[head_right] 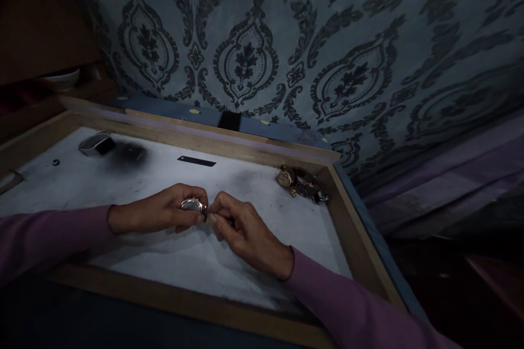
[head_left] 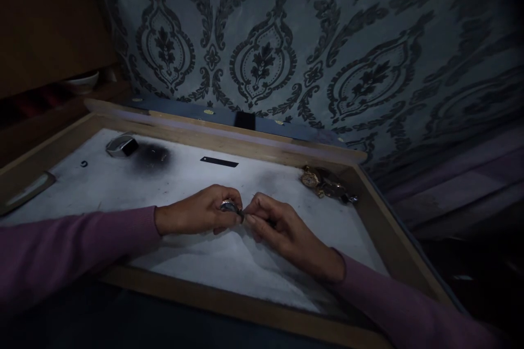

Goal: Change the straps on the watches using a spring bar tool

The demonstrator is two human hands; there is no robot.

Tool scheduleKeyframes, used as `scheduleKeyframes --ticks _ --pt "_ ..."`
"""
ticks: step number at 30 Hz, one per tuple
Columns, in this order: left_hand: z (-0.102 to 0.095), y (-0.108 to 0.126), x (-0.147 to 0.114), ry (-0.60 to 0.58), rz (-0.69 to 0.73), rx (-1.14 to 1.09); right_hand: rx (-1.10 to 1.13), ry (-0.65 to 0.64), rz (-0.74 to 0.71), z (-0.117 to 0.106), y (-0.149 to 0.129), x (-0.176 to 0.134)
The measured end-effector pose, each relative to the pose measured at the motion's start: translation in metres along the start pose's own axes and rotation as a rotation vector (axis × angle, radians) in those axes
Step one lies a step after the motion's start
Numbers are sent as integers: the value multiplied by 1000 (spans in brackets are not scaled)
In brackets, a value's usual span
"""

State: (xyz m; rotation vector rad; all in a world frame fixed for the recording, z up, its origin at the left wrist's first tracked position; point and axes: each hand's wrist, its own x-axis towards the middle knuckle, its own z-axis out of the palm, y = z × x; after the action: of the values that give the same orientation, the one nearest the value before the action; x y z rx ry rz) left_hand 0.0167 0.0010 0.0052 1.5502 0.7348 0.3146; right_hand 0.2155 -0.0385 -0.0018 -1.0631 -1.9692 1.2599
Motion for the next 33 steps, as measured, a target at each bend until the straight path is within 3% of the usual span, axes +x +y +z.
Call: scheduleKeyframes --ticks 5,11,15,21,25,33 --pt "-2 0 0 -21 -13 -13 -20 5 50 -3 -5 0" --pt "-2 4 -2 -12 -39 26 -351 300 36 -31 4 8" --pt "-2 7 -4 -11 -48 39 -674 215 118 -37 14 10" --pt "-3 7 -3 -4 -45 48 -841 92 135 -27 15 7" --pt "-3 6 -3 -12 -40 58 -803 101 72 -26 15 5" --pt "-4 4 -2 -15 -24 43 -419 222 -81 -31 16 9"
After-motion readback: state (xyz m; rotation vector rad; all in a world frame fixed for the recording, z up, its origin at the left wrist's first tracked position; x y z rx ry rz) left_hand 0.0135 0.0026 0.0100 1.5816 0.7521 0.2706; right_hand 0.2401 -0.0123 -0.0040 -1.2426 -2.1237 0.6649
